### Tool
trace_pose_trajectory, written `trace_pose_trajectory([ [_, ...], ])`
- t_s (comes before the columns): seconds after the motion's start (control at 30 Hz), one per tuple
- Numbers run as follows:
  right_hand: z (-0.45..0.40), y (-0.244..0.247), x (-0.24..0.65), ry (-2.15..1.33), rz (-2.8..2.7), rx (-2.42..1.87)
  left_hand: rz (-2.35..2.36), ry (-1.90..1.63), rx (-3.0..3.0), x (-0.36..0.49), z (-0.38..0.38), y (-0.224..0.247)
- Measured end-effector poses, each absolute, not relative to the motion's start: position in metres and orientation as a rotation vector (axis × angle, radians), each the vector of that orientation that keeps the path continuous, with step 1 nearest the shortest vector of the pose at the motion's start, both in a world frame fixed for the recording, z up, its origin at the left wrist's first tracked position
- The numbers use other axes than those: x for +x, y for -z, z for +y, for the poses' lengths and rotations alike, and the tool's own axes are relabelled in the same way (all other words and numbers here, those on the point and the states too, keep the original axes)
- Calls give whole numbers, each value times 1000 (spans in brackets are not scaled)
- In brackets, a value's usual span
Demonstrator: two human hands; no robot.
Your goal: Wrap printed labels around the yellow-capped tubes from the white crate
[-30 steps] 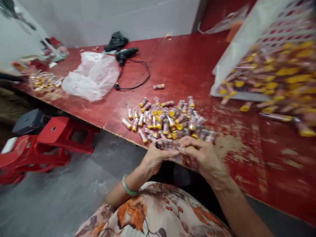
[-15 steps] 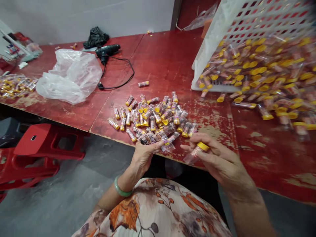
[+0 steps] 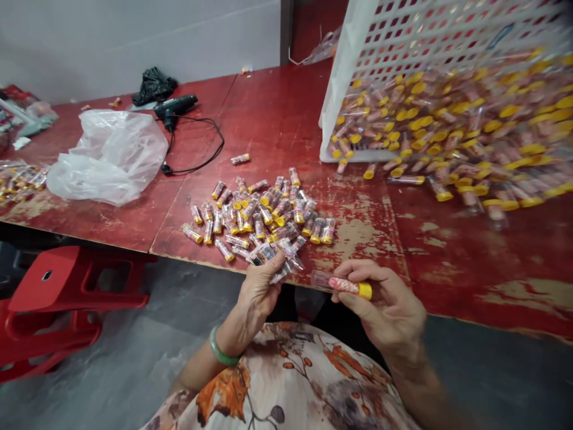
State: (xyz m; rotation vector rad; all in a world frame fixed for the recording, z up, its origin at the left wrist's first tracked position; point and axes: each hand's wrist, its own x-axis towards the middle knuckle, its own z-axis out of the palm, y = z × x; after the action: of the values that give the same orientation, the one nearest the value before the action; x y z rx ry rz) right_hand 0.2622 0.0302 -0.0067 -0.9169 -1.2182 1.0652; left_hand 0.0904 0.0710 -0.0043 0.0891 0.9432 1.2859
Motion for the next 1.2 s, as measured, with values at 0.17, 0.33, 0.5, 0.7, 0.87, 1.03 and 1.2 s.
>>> trace_pose_trajectory([
  [0.17, 27, 9, 259, -763, -1422, -939, 944, -1276, 66, 101, 69, -3],
  [0.33, 26, 13, 258, -448, -1532, -1005, 951, -1293, 95, 108, 65, -5],
  [0.5, 23, 15, 246, -149, -1557, -1035, 960, -1268, 183, 109, 60, 1],
  [0.7, 27, 25, 238, -7, -1699, -939, 940, -1202, 284, 107, 57, 0],
  [0.87, 29, 32, 246, -343, -1856, -847, 910, -1159, 351, 103, 59, -1],
  [1.03, 32, 34, 247, -312, -1685, -966, 918, -1094, 335, 103, 54, 0],
  [1.2, 39, 25, 235, -241, -1593, -992, 917, -1075, 376, 104, 48, -2],
])
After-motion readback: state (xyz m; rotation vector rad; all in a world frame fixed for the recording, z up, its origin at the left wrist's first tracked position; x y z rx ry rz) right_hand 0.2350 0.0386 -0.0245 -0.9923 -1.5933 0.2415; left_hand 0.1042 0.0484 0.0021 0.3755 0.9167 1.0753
